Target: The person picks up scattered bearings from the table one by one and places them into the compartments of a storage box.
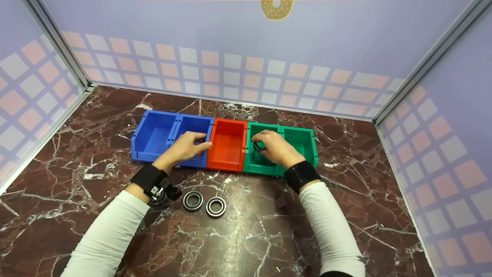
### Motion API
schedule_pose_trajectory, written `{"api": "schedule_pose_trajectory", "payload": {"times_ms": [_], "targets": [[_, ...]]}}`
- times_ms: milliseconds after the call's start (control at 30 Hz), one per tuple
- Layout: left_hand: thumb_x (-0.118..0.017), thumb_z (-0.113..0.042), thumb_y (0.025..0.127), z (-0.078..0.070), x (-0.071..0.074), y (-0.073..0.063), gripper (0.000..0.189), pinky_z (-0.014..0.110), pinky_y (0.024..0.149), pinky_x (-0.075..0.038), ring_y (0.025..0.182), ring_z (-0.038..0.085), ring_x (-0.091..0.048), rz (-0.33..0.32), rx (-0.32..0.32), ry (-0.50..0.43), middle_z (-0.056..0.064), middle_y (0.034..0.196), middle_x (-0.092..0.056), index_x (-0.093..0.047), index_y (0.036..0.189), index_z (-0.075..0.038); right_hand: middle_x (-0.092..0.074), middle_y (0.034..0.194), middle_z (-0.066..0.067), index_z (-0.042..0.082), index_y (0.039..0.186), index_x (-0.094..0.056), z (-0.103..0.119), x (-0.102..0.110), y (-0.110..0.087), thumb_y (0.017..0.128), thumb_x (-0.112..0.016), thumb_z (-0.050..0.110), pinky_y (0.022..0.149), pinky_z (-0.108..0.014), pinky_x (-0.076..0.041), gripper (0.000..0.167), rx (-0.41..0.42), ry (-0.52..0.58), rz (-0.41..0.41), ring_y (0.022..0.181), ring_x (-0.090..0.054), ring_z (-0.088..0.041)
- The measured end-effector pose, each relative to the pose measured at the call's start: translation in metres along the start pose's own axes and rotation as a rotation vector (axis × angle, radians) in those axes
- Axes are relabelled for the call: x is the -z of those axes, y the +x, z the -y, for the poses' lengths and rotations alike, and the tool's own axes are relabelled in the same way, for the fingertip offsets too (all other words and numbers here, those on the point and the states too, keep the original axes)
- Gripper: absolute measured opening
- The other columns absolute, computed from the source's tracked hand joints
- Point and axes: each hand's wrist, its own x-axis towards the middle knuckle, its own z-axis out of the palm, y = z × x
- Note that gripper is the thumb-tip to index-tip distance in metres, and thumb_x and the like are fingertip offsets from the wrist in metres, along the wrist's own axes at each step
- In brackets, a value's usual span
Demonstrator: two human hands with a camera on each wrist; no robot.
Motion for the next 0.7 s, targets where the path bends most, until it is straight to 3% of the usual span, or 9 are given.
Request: {"api": "schedule_pose_trajectory", "payload": {"times_ms": [333,700], "targets": [[-0.063,-0.029,0.097,0.001,-0.001,-0.001,0.055,0.042,0.116,-0.039,0.137,0.035,-0.047,-0.011,-0.014,-0.003,0.023,0.142,-0.055,-0.053,0.138,0.006,-0.065,0.125,-0.018,0.004,0.123,-0.065,0.002,-0.008,0.003,0.084,-0.074,-0.001,0.098,-0.047,-0.054,0.039,-0.006,-0.016,0.019,0.119,-0.060,-0.034],[-0.063,-0.032,0.097,0.000,0.000,-0.002,0.057,0.042,0.117,-0.039,0.138,0.035,-0.047,-0.006,-0.009,-0.002,0.022,0.142,-0.054,-0.053,0.139,0.006,-0.062,0.130,-0.022,0.000,0.129,-0.062,0.001,-0.017,0.006,0.085,-0.074,0.000,0.102,-0.049,-0.051,0.046,-0.048,-0.083,0.049,0.123,-0.058,-0.038]]}}
